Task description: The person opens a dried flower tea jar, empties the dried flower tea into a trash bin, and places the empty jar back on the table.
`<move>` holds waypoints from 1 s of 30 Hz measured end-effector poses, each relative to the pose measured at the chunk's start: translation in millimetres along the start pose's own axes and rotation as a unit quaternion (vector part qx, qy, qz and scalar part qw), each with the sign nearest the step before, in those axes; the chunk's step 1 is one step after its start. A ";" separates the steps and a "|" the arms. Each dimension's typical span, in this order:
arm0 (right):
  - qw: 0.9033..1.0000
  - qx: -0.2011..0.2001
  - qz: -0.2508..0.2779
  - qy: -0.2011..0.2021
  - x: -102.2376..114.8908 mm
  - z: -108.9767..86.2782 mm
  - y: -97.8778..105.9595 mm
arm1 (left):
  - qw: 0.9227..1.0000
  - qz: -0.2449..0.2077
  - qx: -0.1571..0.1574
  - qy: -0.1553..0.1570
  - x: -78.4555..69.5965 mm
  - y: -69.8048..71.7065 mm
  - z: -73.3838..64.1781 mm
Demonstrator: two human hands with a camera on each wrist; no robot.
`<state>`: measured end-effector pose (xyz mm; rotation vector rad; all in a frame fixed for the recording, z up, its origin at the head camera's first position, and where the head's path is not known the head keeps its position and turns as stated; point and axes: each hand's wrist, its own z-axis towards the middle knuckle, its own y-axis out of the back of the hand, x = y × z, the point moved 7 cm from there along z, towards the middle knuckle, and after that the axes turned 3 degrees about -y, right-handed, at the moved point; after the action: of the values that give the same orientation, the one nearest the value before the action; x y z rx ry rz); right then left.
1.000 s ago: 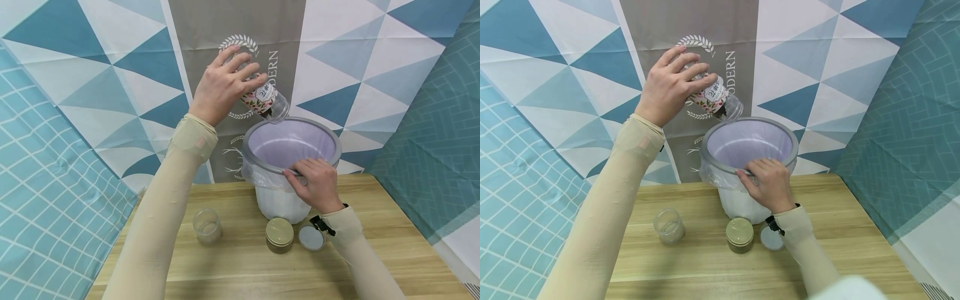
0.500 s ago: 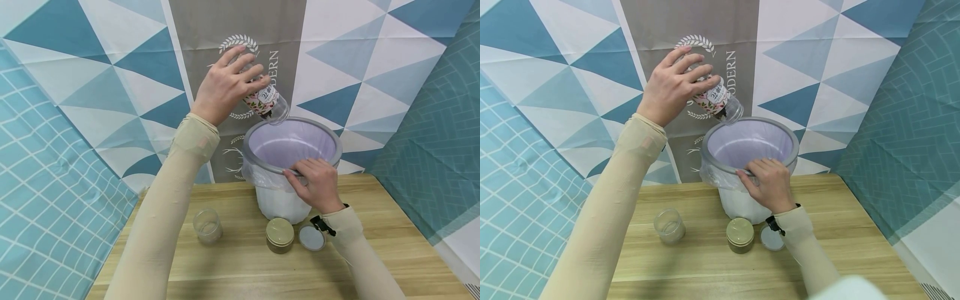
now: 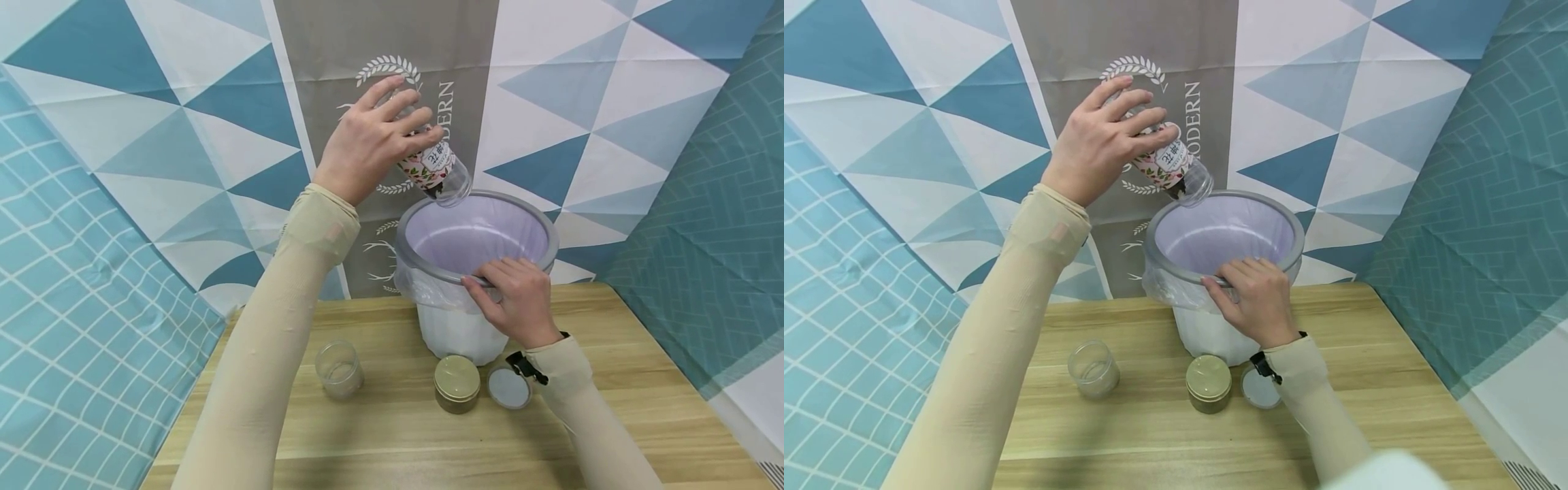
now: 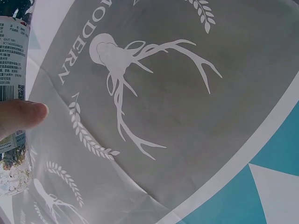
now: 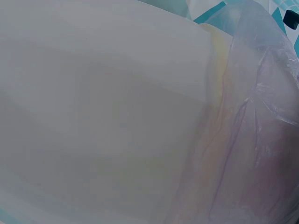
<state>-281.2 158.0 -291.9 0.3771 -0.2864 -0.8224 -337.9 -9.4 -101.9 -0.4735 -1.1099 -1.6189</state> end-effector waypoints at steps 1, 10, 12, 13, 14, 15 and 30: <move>1.000 -0.001 0.000 0.001 0.1 0.2 0.2 | 1.000 0.001 0.000 -0.001 -0.2 -0.1 0.2; 1.000 -0.005 -0.005 0.006 0.3 1.2 -0.5 | 1.000 0.002 -0.002 -0.001 0.7 -0.5 0.5; 1.000 0.000 -0.005 0.003 0.0 1.1 -0.9 | 1.000 0.001 -0.005 0.000 1.0 0.0 0.0; 1.000 0.002 -0.004 0.002 -0.1 1.0 -1.0 | 1.000 0.000 -0.006 0.000 1.1 0.2 -0.2; 1.000 0.004 -0.004 0.000 -0.1 1.0 -1.2 | 1.000 -0.001 -0.007 0.000 1.1 0.2 -0.5; 1.000 0.005 -0.004 -0.001 -0.2 0.9 -1.2 | 1.000 -0.002 -0.007 0.000 1.2 0.2 -0.7; 1.000 0.006 -0.004 0.000 0.8 1.0 0.6 | 1.000 -0.007 0.004 0.000 -0.6 -1.5 0.8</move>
<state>-280.6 157.5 -290.6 0.3905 -0.2898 -0.8296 -339.2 -8.4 -102.5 -0.4625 -1.1218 -1.6257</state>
